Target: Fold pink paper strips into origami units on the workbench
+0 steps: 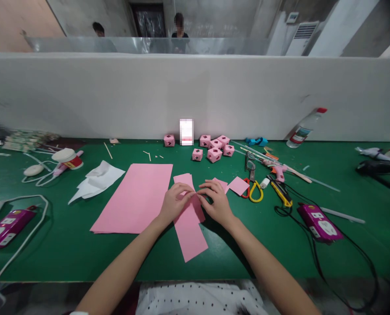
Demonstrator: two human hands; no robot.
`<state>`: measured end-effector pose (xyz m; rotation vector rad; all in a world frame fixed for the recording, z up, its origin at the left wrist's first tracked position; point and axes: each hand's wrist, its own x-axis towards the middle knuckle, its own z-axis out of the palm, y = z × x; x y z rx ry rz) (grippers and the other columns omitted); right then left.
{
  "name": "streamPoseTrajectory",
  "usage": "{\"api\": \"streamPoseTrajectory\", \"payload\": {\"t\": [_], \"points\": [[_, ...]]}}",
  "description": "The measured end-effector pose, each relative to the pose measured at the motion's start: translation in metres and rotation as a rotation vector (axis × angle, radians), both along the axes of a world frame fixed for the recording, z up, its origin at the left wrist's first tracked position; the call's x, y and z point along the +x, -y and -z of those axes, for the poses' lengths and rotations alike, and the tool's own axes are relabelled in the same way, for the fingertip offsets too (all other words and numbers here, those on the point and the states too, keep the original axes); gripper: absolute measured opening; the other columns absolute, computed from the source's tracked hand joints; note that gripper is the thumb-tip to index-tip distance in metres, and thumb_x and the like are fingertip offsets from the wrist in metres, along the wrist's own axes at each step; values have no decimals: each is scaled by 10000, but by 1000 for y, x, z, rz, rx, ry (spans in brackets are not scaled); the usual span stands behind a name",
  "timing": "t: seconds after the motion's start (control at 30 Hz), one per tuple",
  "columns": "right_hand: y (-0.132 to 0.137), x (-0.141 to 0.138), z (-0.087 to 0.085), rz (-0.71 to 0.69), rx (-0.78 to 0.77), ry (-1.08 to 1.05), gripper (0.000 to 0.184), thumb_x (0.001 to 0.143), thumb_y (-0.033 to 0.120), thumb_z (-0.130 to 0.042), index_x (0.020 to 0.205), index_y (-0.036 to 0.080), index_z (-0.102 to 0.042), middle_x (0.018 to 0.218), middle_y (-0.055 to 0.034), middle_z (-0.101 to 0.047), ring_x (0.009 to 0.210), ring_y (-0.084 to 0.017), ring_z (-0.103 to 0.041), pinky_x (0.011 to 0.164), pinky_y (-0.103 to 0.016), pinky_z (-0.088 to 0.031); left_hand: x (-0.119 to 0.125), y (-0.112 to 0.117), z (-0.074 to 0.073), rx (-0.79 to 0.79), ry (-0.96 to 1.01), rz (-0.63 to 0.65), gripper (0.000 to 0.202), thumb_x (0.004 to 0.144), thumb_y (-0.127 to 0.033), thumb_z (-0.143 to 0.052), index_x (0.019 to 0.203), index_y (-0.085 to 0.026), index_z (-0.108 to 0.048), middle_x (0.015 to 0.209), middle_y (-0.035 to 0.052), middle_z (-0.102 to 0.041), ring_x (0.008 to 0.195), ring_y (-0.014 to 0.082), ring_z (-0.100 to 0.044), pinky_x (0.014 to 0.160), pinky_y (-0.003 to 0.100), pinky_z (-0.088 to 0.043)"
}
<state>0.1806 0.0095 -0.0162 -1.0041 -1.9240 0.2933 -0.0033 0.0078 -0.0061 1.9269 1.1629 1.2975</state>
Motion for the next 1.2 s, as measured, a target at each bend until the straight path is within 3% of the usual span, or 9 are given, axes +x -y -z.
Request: {"api": "streamPoseTrajectory", "payload": {"t": [0.3, 0.63, 0.93, 1.2], "points": [[5, -1, -6, 34, 70, 17, 98, 822, 222, -616, 870, 260, -692, 970, -45, -673, 1097, -254, -555, 970, -477, -422, 3, 8, -2, 221, -107, -10, 97, 863, -237, -612, 823, -211, -697, 836, 55, -661, 863, 186, -587, 800, 342, -476], [-10, 16, -9, 205, 98, -77, 87, 825, 186, -588, 822, 236, -660, 855, -45, -689, 980, -250, -577, 905, -458, -462, -3, 4, -4, 115, 21, -69, 124, 862, -276, -614, 800, -210, -699, 844, 52, -669, 864, 184, -611, 804, 334, -495], [6, -2, -11, -23, 32, -51, 124, 822, 197, -582, 928, 241, -627, 961, -46, -691, 1070, -253, -574, 970, -478, -422, 5, 7, -1, 111, -24, -33, 131, 857, -302, -621, 803, -216, -703, 827, 54, -677, 862, 193, -606, 814, 352, -488], [0, 2, -7, 31, 46, -21, 91, 808, 169, -586, 849, 238, -629, 847, -26, -689, 1048, -249, -578, 946, -453, -427, 4, 6, 0, 95, 19, -19, 110, 849, -285, -635, 807, -219, -712, 836, 50, -679, 865, 186, -611, 813, 339, -492]]}}
